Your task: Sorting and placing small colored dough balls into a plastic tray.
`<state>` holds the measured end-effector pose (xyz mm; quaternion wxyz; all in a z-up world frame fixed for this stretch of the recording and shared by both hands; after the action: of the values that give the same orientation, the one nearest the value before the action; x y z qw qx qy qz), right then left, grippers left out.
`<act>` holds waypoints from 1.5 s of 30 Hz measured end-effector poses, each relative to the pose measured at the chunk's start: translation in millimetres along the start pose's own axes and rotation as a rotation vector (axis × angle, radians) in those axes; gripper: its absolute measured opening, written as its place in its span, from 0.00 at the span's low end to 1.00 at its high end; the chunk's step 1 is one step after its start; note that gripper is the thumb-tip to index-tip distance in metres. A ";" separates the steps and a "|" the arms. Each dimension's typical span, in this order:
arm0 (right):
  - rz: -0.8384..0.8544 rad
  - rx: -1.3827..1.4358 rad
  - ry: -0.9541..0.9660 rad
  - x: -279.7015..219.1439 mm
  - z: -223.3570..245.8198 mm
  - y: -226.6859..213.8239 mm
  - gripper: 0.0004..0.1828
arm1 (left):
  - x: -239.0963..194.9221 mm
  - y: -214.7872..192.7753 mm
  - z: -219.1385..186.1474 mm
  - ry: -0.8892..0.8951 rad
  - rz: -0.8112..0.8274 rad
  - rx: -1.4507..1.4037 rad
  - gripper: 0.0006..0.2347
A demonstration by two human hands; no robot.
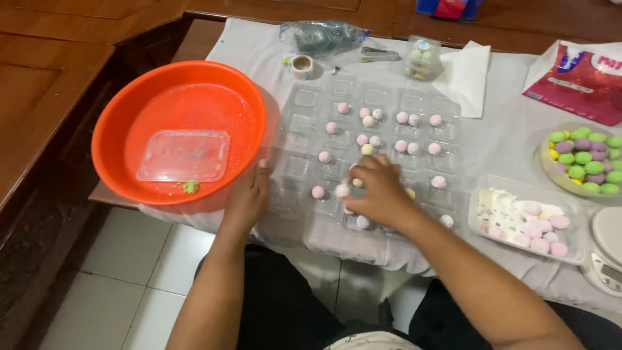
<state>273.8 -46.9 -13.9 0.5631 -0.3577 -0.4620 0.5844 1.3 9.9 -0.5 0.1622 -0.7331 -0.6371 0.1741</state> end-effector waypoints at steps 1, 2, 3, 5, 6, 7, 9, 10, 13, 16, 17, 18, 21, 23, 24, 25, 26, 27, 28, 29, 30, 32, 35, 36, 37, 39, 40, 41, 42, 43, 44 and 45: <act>-0.002 0.004 -0.002 13.4 18.6 15.7 0.21 | 0.4 -0.8 8.2 0.001 -0.003 0.004 0.28; -0.040 0.014 -0.096 26.6 37.4 30.6 0.21 | 1.0 -0.8 16.2 -0.023 0.014 0.015 0.21; -0.084 0.017 -0.170 37.1 50.8 42.7 0.20 | 4.9 5.1 21.5 -0.035 0.049 0.023 0.15; -0.051 -0.037 -0.151 50.2 70.4 53.4 0.20 | 13.1 3.2 48.2 0.066 0.079 0.116 0.14; -0.008 -0.084 -0.148 55.9 74.7 57.9 0.20 | 19.6 7.7 59.8 0.159 0.092 0.204 0.16; -0.017 -0.101 -0.102 48.2 71.6 46.0 0.20 | 20.7 5.8 62.3 0.186 0.133 0.193 0.16; 0.058 -0.045 -0.098 35.1 70.7 24.7 0.21 | 24.7 -2.0 70.0 0.129 0.166 0.276 0.21; 0.050 -0.057 -0.064 24.1 50.6 9.9 0.21 | 28.6 1.0 69.9 0.151 0.194 0.268 0.21; -0.119 -0.143 0.022 -19.4 -15.7 -31.8 0.16 | 26.4 1.4 59.8 0.074 0.187 0.393 0.22; -0.337 -0.246 0.231 -85.9 -111.5 -77.1 0.13 | 13.1 -1.1 27.4 -0.061 0.145 0.221 0.21; -0.235 -0.404 0.435 -110.3 -144.1 -90.5 0.13 | 11.3 -1.5 25.8 -0.080 0.141 0.222 0.21; -0.132 -0.561 0.639 -135.6 -176.4 -104.5 0.14 | 9.5 -1.9 24.3 -0.100 0.136 0.223 0.21; 0.146 -0.629 0.893 -179.9 -200.8 -134.0 0.16 | 8.2 -1.0 19.1 -0.135 0.126 0.219 0.20; 0.208 -0.611 0.904 -189.4 -201.8 -135.9 0.17 | 10.4 0.0 18.1 -0.135 0.126 0.209 0.21; 0.273 -0.589 0.911 -193.7 -202.2 -135.5 0.20 | 11.5 -0.2 17.9 -0.139 0.123 0.203 0.21; 0.273 -0.588 0.913 -197.6 -206.2 -130.7 0.20 | 11.4 0.5 20.6 -0.138 0.125 0.204 0.21; 0.251 -0.567 0.871 -200.8 -209.7 -125.7 0.20 | 11.4 0.9 23.2 -0.129 0.114 0.180 0.21; 0.229 -0.546 0.828 -203.4 -213.2 -121.2 0.21 | 11.9 1.1 25.7 -0.119 0.103 0.156 0.20; 0.229 -0.545 0.829 -204.1 -213.8 -123.6 0.21 | 10.8 1.0 24.4 -0.119 0.104 0.157 0.20; 0.130 -0.293 0.839 -203.5 -214.8 -126.3 0.18 | 10.2 0.9 23.1 -0.110 0.092 0.159 0.20; 0.030 -0.041 0.838 -202.8 -215.6 -128.8 0.16 | 9.7 0.5 22.0 -0.102 0.079 0.161 0.20; 0.059 -0.221 0.844 -200.9 -233.0 -121.6 0.16 | 11.9 -0.1 29.9 -0.102 0.081 0.130 0.20; 0.138 -0.502 0.853 -190.5 -222.8 -119.6 0.15 | 14.8 -0.1 37.1 -0.095 0.079 0.128 0.20; 0.191 -0.602 0.858 -185.8 -213.2 -119.9 0.16 | 15.0 -0.4 39.4 -0.089 0.073 0.157 0.20; 0.193 -0.602 0.852 -185.2 -214.7 -114.4 0.16 | 16.1 -0.1 39.3 -0.093 0.069 0.157 0.20; 0.176 -0.690 0.814 -182.9 -216.8 -102.2 0.15 | 17.8 -0.5 40.0 -0.073 0.094 0.136 0.20; 0.179 -0.688 0.806 -183.1 -217.3 -102.4 0.15 | 14.4 -1.6 35.5 -0.079 0.088 0.138 0.20; 0.088 -0.494 0.815 -184.3 -218.1 -103.6 0.12 | 12.3 -1.4 30.1 -0.090 0.084 0.143 0.20; -0.002 -0.299 0.819 -185.8 -219.3 -104.9 0.09 | 10.1 -0.8 24.7 -0.101 0.079 0.147 0.20; 0.002 -0.298 0.820 -187.6 -222.2 -107.6 0.09 | 10.8 -1.5 26.5 -0.104 0.081 0.148 0.20; -0.073 -0.364 0.816 -189.6 -224.9 -111.4 0.09 | 11.4 -1.8 28.1 -0.096 0.085 0.164 0.20; -0.148 -0.430 0.813 -192.7 -227.5 -115.2 0.09 | 12.7 -1.8 29.2 -0.086 0.091 0.180 0.20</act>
<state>546.2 -213.3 2.9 0.6519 -0.6324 -0.3387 0.2457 -12.1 23.2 -26.2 0.1919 -0.7356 -0.5914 0.2691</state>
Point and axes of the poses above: each hand's wrist, its own x-axis towards the middle knuckle, its own y-axis out of the palm, z = x × y, the point moved 1 cm from there along x, towards the middle knuckle, and after that the axes turned 10 degrees about -x, right-handed, at the moved point
